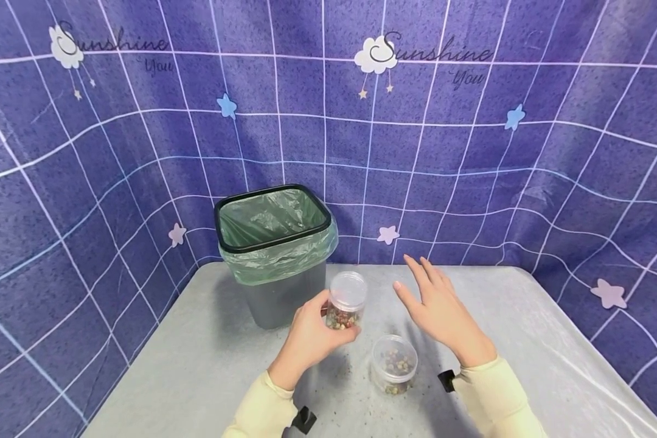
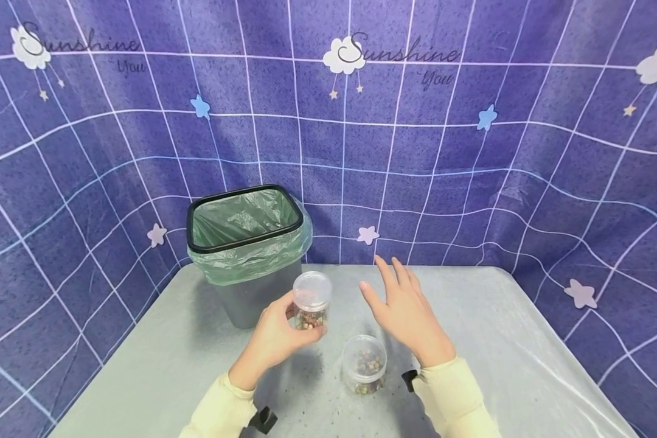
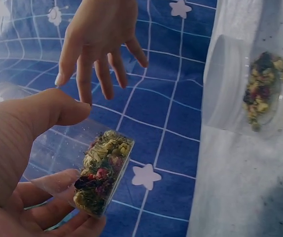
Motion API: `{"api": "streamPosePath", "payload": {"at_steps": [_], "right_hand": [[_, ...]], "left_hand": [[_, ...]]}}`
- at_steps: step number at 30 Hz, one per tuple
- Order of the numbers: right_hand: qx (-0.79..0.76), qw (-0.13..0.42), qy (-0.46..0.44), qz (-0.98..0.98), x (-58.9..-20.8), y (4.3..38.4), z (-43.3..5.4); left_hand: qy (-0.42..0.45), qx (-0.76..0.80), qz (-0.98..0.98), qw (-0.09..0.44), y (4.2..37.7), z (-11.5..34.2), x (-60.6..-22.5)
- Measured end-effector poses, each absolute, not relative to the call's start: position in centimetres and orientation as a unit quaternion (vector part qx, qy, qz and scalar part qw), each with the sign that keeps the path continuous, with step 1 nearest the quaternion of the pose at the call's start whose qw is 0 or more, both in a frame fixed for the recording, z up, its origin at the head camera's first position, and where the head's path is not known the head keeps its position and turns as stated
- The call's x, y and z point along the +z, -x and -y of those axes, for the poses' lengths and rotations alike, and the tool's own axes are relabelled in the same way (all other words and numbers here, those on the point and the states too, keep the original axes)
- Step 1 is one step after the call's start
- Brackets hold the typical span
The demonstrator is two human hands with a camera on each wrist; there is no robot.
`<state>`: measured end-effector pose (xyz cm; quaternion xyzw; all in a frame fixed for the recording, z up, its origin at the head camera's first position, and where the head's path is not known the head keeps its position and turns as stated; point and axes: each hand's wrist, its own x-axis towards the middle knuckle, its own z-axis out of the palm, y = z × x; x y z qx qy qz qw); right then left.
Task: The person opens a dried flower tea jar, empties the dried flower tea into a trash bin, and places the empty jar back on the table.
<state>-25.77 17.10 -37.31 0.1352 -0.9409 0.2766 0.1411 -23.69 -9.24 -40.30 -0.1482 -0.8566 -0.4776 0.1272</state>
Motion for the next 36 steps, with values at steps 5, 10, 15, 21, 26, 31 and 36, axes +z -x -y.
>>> {"api": "streamPosePath", "payload": {"at_steps": [5, 10, 15, 21, 26, 31, 36], "right_hand": [[0.288, 0.151, -0.146, 0.934, -36.7, 25.8, -16.3], [0.297, 0.169, -0.162, 0.926, -35.8, 25.5, -15.7], [0.312, 0.184, -0.177, 0.915, -34.9, 25.0, -15.3], [0.322, 0.202, -0.194, 0.904, -33.8, 24.3, -15.3], [0.341, 0.217, -0.203, 0.892, -33.3, 23.8, -15.2], [0.354, 0.228, -0.211, 0.882, -33.0, 23.2, -15.3], [0.357, 0.252, -0.229, 0.87, -33.1, 23.0, -15.6]], "left_hand": [[0.145, -0.475, 0.856, 0.142, 24.0, 8.7, -39.5], [0.152, -0.462, 0.858, 0.166, 24.3, 8.6, -38.6], [0.154, -0.456, 0.856, 0.186, 24.5, 9.0, -38.0], [0.158, -0.446, 0.858, 0.2, 25.0, 9.1, -37.4], [0.145, -0.447, 0.859, 0.202, 25.2, 9.3, -37.1], [0.14, -0.453, 0.855, 0.211, 25.3, 9.4, -36.9], [0.148, -0.447, 0.856, 0.214, 25.5, 9.6, -36.8]]}}
